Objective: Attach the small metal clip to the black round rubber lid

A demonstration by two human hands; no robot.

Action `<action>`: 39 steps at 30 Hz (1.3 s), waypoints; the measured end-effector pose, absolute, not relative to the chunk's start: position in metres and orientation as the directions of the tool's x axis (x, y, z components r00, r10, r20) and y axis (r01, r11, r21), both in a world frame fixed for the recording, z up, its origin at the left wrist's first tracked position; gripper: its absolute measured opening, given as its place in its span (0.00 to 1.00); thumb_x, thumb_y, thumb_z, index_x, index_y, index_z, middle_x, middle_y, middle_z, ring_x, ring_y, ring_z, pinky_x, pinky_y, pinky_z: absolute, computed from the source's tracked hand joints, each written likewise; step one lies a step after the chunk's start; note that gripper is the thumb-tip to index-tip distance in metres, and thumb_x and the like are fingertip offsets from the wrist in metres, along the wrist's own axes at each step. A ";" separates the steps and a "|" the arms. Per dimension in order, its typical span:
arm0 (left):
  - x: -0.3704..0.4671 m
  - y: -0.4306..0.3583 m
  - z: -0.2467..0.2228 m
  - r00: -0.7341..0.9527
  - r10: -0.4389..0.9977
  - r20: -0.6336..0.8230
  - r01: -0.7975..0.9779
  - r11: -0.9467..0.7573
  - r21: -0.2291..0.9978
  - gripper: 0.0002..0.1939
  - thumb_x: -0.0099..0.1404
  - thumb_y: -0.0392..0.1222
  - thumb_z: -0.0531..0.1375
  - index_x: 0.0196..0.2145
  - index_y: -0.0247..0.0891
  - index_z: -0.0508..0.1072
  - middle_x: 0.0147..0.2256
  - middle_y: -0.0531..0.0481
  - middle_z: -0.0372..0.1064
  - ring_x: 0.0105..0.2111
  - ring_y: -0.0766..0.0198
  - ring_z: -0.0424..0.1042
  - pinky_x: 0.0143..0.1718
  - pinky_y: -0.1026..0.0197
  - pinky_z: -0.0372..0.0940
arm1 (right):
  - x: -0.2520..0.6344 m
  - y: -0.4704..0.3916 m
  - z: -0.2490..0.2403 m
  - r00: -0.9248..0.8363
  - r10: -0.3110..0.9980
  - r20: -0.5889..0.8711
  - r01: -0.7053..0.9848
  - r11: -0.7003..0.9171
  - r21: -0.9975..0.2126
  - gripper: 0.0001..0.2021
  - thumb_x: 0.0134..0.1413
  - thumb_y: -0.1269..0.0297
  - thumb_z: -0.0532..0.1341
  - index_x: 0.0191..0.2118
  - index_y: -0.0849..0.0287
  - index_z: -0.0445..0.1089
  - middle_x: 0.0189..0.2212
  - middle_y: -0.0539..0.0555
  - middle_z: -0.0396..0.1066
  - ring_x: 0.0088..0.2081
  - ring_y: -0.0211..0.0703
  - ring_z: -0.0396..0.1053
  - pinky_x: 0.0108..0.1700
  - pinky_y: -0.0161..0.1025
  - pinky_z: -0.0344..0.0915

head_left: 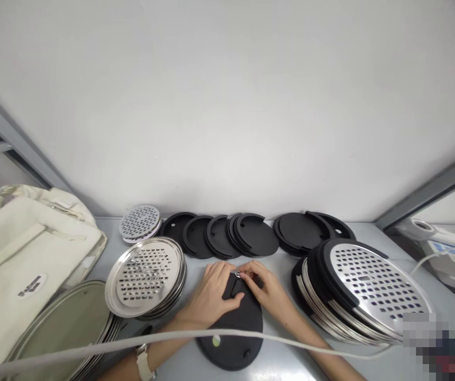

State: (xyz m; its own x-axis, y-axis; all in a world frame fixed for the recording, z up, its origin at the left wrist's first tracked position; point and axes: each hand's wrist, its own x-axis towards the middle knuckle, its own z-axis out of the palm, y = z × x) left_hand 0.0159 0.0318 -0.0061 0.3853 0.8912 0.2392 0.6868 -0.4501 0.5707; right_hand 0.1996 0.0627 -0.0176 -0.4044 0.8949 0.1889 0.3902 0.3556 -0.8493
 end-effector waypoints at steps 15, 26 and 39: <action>0.011 0.033 0.006 0.533 0.814 0.232 0.663 -0.572 0.482 0.09 0.60 0.40 0.60 0.39 0.39 0.65 0.37 0.49 0.63 0.40 0.58 0.63 0.44 0.55 0.59 | 0.198 0.063 -0.015 -0.451 0.890 0.067 0.353 0.247 -0.903 0.07 0.59 0.63 0.55 0.32 0.59 0.65 0.22 0.46 0.61 0.26 0.37 0.59 0.29 0.34 0.55; 0.012 0.028 0.016 0.564 0.789 0.243 0.773 -0.608 0.180 0.09 0.61 0.43 0.56 0.37 0.36 0.65 0.36 0.46 0.63 0.38 0.54 0.63 0.41 0.53 0.60 | 0.201 0.065 -0.019 -0.465 0.885 0.004 0.291 0.157 -0.944 0.08 0.57 0.61 0.56 0.30 0.59 0.62 0.21 0.45 0.56 0.24 0.35 0.54 0.28 0.33 0.52; 0.016 0.021 0.004 0.536 0.838 0.102 0.802 -0.544 0.247 0.05 0.64 0.40 0.54 0.31 0.39 0.65 0.31 0.51 0.66 0.30 0.62 0.68 0.29 0.61 0.58 | 0.201 0.065 -0.019 -0.448 0.894 0.013 0.307 0.167 -0.937 0.11 0.58 0.57 0.56 0.31 0.59 0.63 0.22 0.45 0.58 0.25 0.35 0.56 0.28 0.33 0.54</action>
